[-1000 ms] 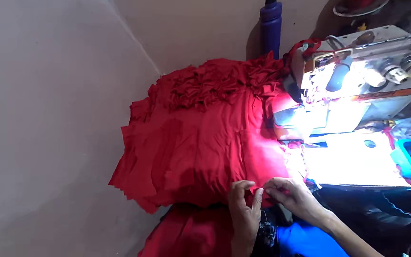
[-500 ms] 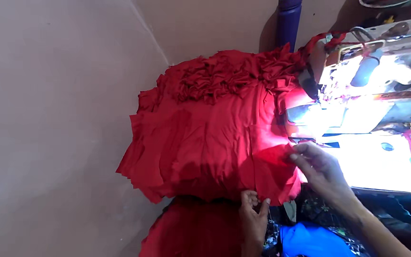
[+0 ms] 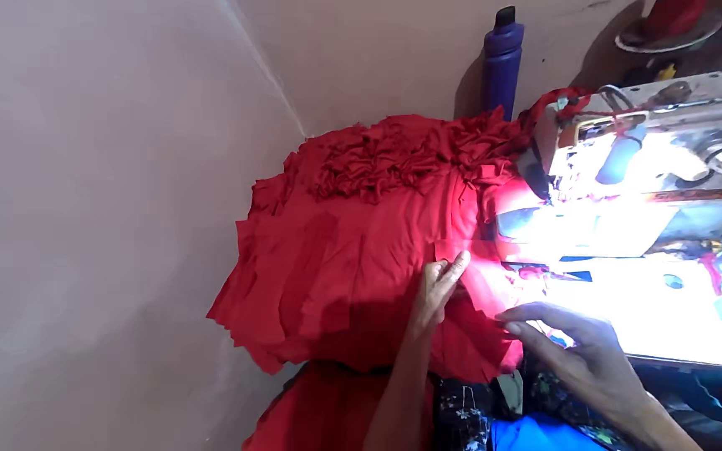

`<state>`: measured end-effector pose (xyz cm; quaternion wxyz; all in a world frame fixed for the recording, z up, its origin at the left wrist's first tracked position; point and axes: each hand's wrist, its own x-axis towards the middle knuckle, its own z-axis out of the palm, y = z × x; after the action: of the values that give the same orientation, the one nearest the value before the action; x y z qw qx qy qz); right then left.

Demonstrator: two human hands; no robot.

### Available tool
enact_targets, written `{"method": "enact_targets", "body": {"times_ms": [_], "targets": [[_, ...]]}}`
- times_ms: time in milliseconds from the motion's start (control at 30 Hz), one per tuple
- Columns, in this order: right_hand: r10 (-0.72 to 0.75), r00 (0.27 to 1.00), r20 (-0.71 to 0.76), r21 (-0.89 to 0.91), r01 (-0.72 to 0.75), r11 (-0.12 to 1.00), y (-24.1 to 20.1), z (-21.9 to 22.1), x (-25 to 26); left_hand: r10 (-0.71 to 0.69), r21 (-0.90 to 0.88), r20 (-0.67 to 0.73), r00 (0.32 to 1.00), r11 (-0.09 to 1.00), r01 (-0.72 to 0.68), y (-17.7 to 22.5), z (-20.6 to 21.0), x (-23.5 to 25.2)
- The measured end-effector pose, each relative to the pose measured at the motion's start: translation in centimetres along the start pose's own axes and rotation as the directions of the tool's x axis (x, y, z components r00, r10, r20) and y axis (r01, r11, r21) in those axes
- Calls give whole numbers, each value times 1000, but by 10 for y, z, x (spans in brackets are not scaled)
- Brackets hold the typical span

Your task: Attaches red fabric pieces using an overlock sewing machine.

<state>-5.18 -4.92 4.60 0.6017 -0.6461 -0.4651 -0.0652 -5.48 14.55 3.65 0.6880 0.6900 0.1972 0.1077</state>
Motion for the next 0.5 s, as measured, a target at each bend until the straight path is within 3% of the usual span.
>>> {"method": "enact_targets", "body": {"times_ms": [67,233,367,500], "targets": [[17,1000,-1,38,-17,999,-1,-4,-1,99,170,-47,994,981,-89,-1,1,15],[91,994,-57,97,-85,992,1,-13,5,42,303,-60,997,953,-22,14,3,23],[115,988,-103,148,-99,984,4,-23,9,-15,51,-73,997,999,18,11,3,30],[27,990,-139,104,-12,994,1,-37,24,46,-189,-94,994,980,-63,33,8,27]]}}
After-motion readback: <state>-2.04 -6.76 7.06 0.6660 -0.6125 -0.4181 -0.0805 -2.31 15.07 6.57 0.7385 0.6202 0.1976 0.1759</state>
